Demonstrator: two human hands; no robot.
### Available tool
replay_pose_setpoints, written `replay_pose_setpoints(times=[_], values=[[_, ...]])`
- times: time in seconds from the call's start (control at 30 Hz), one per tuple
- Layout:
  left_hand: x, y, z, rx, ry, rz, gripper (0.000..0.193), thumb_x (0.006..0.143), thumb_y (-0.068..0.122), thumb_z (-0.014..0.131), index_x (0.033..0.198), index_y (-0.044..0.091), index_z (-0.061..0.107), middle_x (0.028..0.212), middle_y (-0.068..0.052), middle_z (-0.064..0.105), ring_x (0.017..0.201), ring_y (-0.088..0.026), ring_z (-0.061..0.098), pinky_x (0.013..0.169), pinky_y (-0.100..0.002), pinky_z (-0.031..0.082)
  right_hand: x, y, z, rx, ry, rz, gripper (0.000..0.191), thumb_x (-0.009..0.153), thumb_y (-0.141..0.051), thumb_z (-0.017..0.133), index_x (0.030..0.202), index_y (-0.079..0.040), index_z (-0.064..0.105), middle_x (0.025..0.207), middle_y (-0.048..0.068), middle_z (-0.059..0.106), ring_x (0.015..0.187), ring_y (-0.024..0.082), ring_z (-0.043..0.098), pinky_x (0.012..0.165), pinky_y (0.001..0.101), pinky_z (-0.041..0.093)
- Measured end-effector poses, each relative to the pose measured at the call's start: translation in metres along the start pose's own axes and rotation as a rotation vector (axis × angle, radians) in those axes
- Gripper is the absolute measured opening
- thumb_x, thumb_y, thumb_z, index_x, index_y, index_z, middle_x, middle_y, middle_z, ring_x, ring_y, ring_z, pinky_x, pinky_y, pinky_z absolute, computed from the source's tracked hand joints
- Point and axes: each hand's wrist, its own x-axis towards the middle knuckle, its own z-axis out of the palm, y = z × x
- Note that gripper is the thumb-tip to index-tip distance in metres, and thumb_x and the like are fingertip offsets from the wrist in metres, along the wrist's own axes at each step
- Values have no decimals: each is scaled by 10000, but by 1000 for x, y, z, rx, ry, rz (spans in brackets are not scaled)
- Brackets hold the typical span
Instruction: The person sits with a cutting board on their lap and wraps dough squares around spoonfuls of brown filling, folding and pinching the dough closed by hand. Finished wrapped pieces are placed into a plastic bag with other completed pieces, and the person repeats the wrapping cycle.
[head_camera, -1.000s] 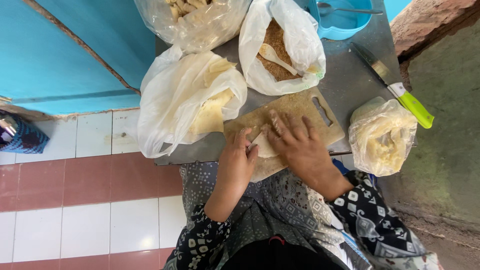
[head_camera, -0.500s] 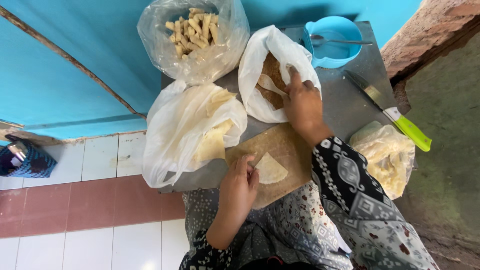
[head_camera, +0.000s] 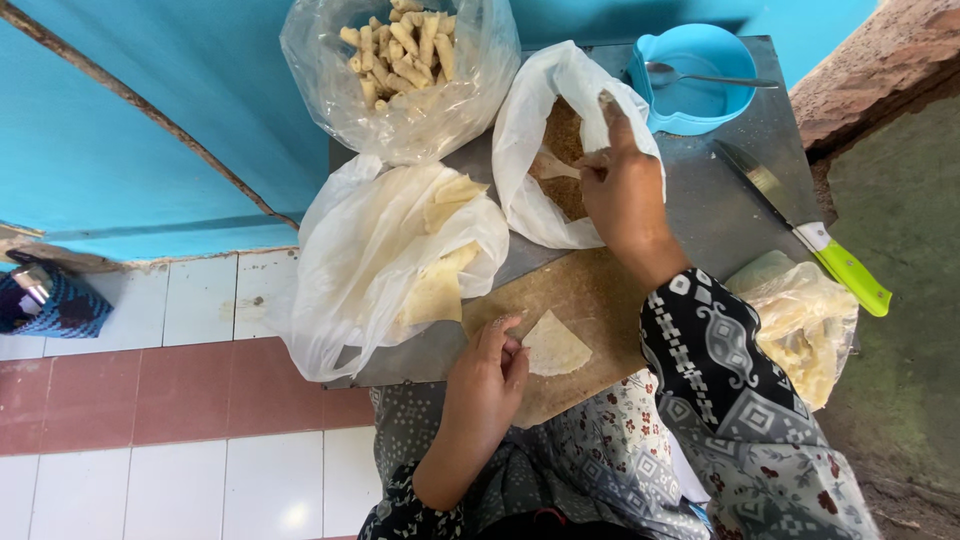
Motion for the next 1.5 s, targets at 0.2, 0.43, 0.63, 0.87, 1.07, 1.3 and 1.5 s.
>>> replay_pose_setpoints(times=[0.2,0.43,0.63,0.87,1.07,1.3,1.5], values=[[-3,3,-3,6,0,35,414,893,50,730,1282,45,586,931,-97,683,751,-233,697,656,-366,574,-6,14,-11,413,51,286,780,875,138,683,1557,76,311,988,172,771,764,186,769,613,280,604],[-10,4,0,74,37,107,462,876,17,709,1312,29,557,960,-132,661,792,-290,683,697,-396,560,-44,34,-55,872,164,443,738,933,168,649,1571,97,285,987,232,749,767,210,745,651,276,596],[-15,2,-1,120,40,73,444,875,41,706,1292,34,555,925,-121,682,799,-308,688,700,-417,550,-122,-1,-94,949,85,539,675,961,156,615,1559,124,303,977,226,742,812,234,749,725,306,620],[-15,1,5,27,98,60,416,895,27,708,1290,47,580,880,-96,712,750,-262,712,686,-368,568,-179,-61,-97,726,5,520,714,917,140,621,1553,81,302,986,235,722,967,241,755,784,298,624],[-16,-4,10,-171,114,23,420,910,6,704,1313,21,585,933,-90,713,774,-180,724,697,-292,599,-210,-75,-92,165,-27,114,693,937,123,676,1530,111,317,1078,185,758,1021,292,767,847,326,628],[-19,-4,10,-204,114,47,449,920,-13,685,1355,13,578,957,-84,709,799,-169,732,718,-285,596,-226,-71,-90,-138,-195,-587,592,855,66,687,1401,82,458,1065,178,714,993,346,728,865,473,615],[-20,-3,14,-234,115,63,452,941,1,689,1372,17,555,969,-82,707,820,-175,732,734,-294,604,-231,-65,-95,-214,-193,-754,532,883,-5,671,1365,72,458,1163,268,711,1080,383,716,875,450,594]])
